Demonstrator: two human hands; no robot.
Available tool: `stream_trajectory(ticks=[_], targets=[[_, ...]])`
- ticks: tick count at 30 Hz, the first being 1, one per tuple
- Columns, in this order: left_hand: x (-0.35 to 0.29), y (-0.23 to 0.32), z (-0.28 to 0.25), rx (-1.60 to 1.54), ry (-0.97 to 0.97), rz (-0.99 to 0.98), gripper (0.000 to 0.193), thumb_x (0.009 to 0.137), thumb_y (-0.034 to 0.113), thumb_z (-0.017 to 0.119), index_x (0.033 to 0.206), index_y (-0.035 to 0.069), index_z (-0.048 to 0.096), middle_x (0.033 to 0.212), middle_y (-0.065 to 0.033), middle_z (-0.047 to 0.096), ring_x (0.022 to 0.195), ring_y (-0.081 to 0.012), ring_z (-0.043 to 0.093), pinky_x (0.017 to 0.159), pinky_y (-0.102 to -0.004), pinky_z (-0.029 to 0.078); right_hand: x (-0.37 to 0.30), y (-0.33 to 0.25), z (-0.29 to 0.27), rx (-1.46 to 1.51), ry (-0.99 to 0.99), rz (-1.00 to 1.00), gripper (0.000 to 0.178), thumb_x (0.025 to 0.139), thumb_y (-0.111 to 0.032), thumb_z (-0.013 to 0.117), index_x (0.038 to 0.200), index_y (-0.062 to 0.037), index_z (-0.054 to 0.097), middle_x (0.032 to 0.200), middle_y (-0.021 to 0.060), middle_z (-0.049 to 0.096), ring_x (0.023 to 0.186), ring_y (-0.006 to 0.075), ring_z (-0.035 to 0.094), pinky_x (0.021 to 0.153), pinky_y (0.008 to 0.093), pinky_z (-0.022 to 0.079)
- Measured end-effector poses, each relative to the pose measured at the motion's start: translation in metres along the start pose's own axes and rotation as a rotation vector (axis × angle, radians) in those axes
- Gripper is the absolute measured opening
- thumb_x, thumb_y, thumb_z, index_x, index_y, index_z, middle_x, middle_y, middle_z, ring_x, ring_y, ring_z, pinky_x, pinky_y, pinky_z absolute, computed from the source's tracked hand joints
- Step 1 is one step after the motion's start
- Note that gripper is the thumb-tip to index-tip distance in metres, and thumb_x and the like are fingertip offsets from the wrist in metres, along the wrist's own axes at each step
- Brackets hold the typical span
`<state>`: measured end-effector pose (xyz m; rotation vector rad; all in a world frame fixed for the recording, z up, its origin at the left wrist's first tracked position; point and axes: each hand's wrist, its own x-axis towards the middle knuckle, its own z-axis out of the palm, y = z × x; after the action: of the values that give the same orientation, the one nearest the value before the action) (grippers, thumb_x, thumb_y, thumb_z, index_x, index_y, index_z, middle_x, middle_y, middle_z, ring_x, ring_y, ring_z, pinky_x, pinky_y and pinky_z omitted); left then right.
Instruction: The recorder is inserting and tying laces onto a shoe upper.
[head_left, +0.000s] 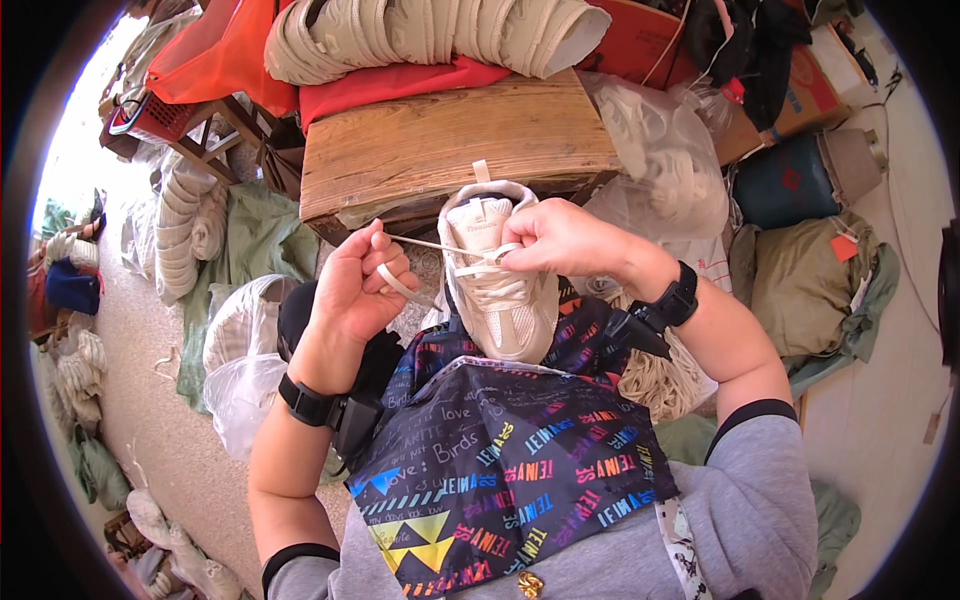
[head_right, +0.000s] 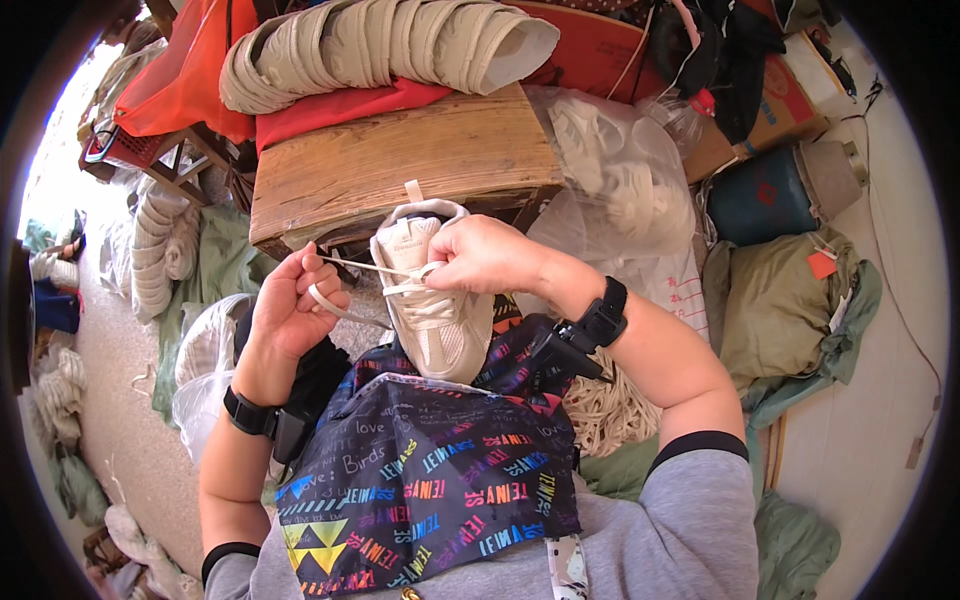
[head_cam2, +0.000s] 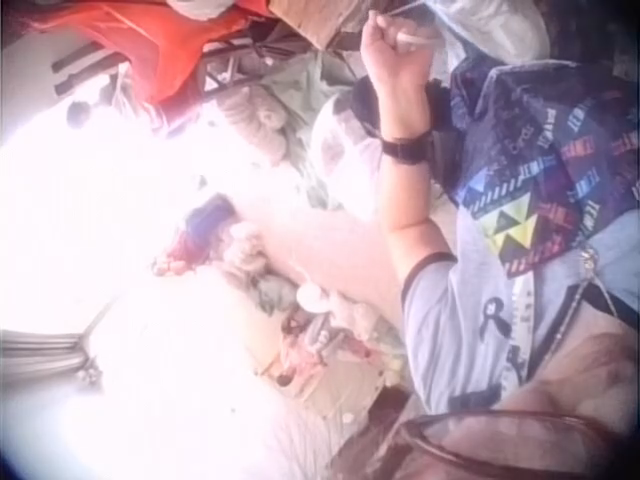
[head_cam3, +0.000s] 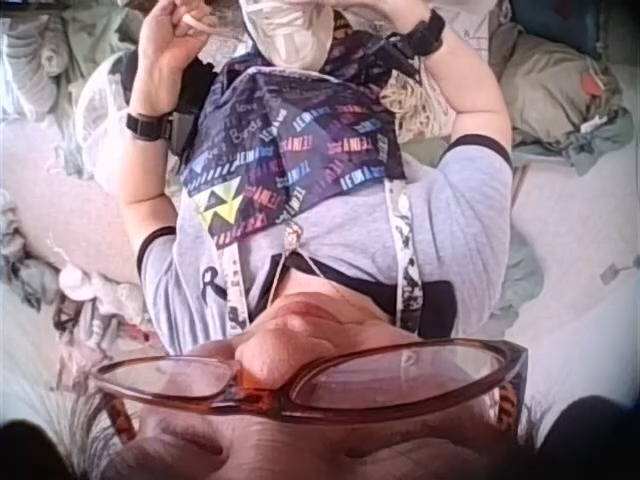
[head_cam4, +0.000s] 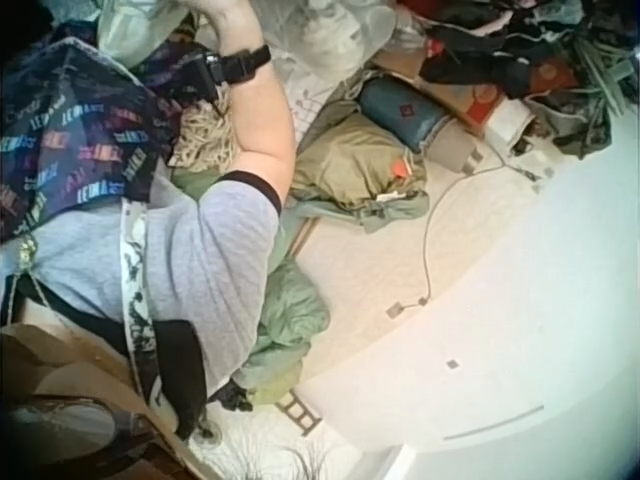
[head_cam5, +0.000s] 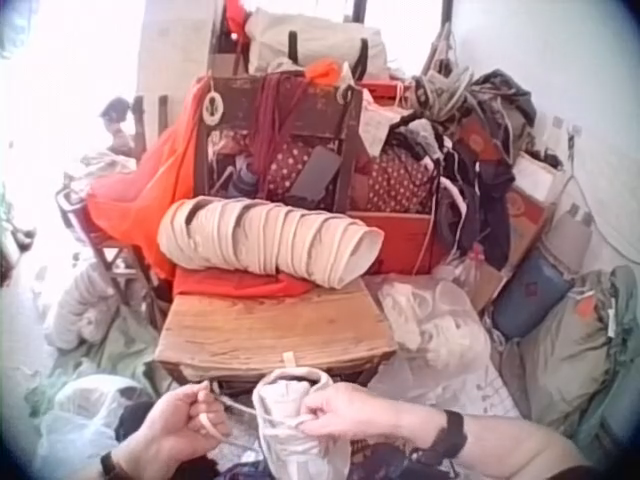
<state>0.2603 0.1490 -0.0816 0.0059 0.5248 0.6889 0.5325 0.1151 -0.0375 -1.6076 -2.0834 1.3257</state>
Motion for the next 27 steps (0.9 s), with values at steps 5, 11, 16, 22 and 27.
stream_trajectory(ticks=[5,11,16,22,27], targets=[[-0.014,-0.004,-0.006,-0.076,-0.011,-0.099,0.031,0.102,0.028,0.046,0.079,0.01,0.057,0.058,0.0073,0.033,0.047,-0.0075,0.027,0.057,-0.025,0.031,-0.001,0.003,0.015,0.017,0.115,0.018,0.021,0.079,-0.025,0.07,0.077,-0.0047,0.065,0.06,0.0034,0.054,0.057,0.0128,0.051,0.056,0.0304,0.042],[-0.025,-0.013,-0.007,0.031,0.104,-0.132,0.025,0.101,0.026,0.046,0.091,0.01,0.064,0.061,0.0067,0.041,0.05,-0.0063,0.033,0.058,-0.0249,0.034,-0.003,0.002,0.021,-0.16,0.283,-0.054,0.021,0.082,-0.025,0.069,0.077,-0.0044,0.065,0.06,0.0057,0.057,0.056,0.0116,0.051,0.055,0.0307,0.043],[-0.03,0.002,-0.011,0.049,0.102,-0.059,0.024,0.098,0.021,0.049,0.082,0.009,0.061,0.057,0.0057,0.041,0.046,-0.0064,0.03,0.054,-0.0243,0.032,0.003,0.013,0.001,0.337,-0.025,0.017,0.022,0.087,-0.019,0.069,0.078,0.0007,0.066,0.066,-0.0056,0.058,0.063,0.0047,0.048,0.057,0.0292,0.041],[-0.032,0.007,-0.031,-0.124,0.257,-0.06,0.02,0.098,0.02,0.05,0.09,0.01,0.065,0.06,0.0051,0.046,0.047,-0.0067,0.031,0.052,-0.0233,0.03,-0.011,-0.01,0.014,-0.124,0.242,0.054,0.023,0.085,-0.026,0.07,0.077,-0.0043,0.065,0.063,0.0049,0.058,0.058,0.0118,0.052,0.057,0.0295,0.042],[-0.033,0.024,-0.049,-0.149,0.259,0.126,0.021,0.099,0.023,0.052,0.111,0.011,0.066,0.069,0.0052,0.053,0.051,-0.0058,0.034,0.057,-0.0236,0.031,-0.018,0.009,0.017,0.55,0.222,0.01,0.018,0.088,-0.019,0.069,0.081,-0.0025,0.064,0.065,-0.002,0.057,0.061,0.0057,0.05,0.058,0.0261,0.042]])
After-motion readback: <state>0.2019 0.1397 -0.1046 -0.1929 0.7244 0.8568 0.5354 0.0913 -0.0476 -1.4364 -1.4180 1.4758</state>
